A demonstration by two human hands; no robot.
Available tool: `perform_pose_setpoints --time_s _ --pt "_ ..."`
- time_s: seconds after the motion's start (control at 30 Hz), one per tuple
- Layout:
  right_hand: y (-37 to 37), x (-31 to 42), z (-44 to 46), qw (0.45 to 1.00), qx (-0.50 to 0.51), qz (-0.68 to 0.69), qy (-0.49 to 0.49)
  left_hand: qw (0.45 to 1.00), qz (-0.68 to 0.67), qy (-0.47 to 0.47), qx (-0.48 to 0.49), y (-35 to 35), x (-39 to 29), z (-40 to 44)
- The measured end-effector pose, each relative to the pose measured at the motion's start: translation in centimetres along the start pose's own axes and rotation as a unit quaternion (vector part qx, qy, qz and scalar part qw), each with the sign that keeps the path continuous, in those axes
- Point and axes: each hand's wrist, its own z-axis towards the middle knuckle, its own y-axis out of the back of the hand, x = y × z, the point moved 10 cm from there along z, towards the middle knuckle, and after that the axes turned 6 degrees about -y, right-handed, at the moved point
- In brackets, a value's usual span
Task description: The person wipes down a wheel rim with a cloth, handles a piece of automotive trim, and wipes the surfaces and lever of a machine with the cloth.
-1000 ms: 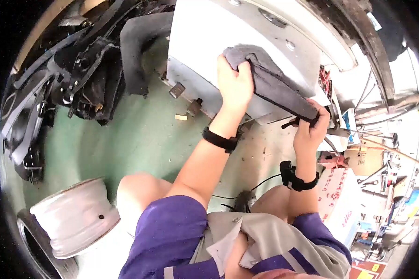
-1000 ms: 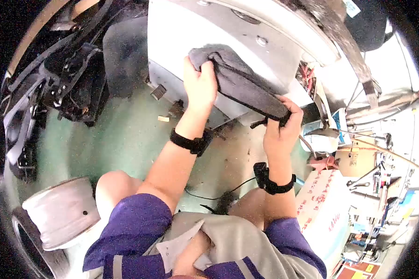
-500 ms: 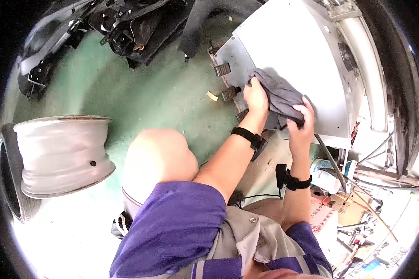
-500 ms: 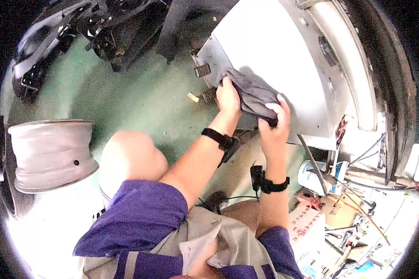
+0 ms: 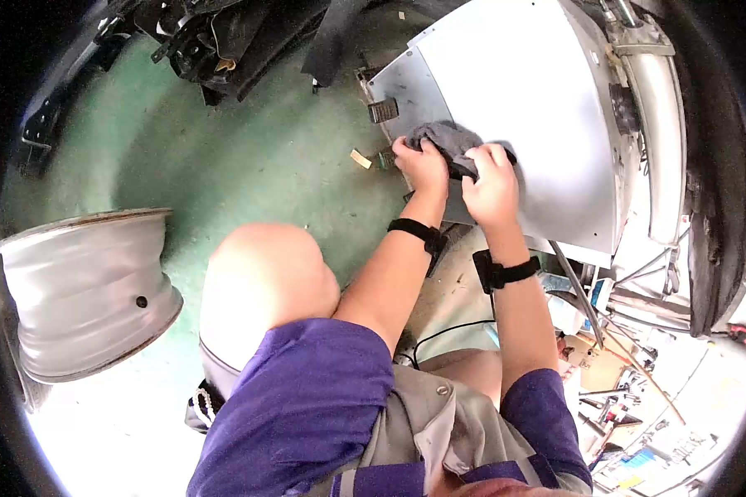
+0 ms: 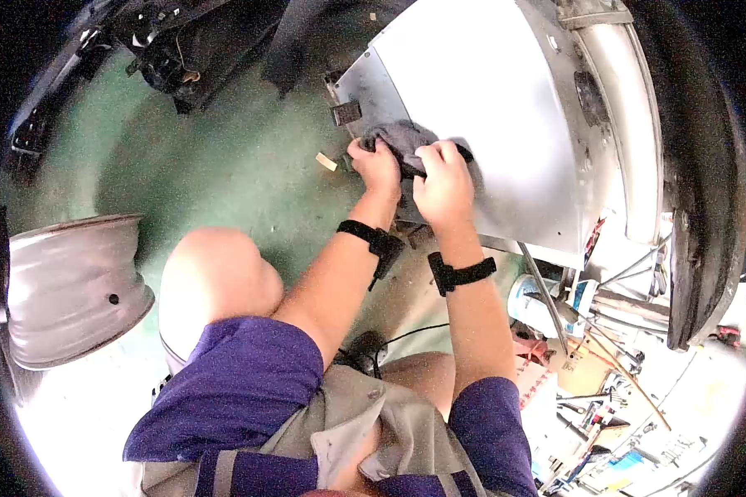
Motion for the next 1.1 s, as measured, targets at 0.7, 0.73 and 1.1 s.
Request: perform_pose_setpoints --time_s 0.7,0.73,1.1 --pt "-2.0 1.4 7.0 0.998 -0.04 -0.045 -0.014 0.978 0.061 -0.087 0.179 -6.8 -8.2 8.0" --pt "-2.1 1.1 6.9 0.998 -0.031 -0.042 -0.026 0.975 0.072 -0.117 0.174 -6.3 -8.9 7.0" --pt "-2.9 -1.8 0.0 0.986 0.108 -0.095 -0.087 0.949 0.15 -0.041 0.275 -8.2 6.1 -1.1"
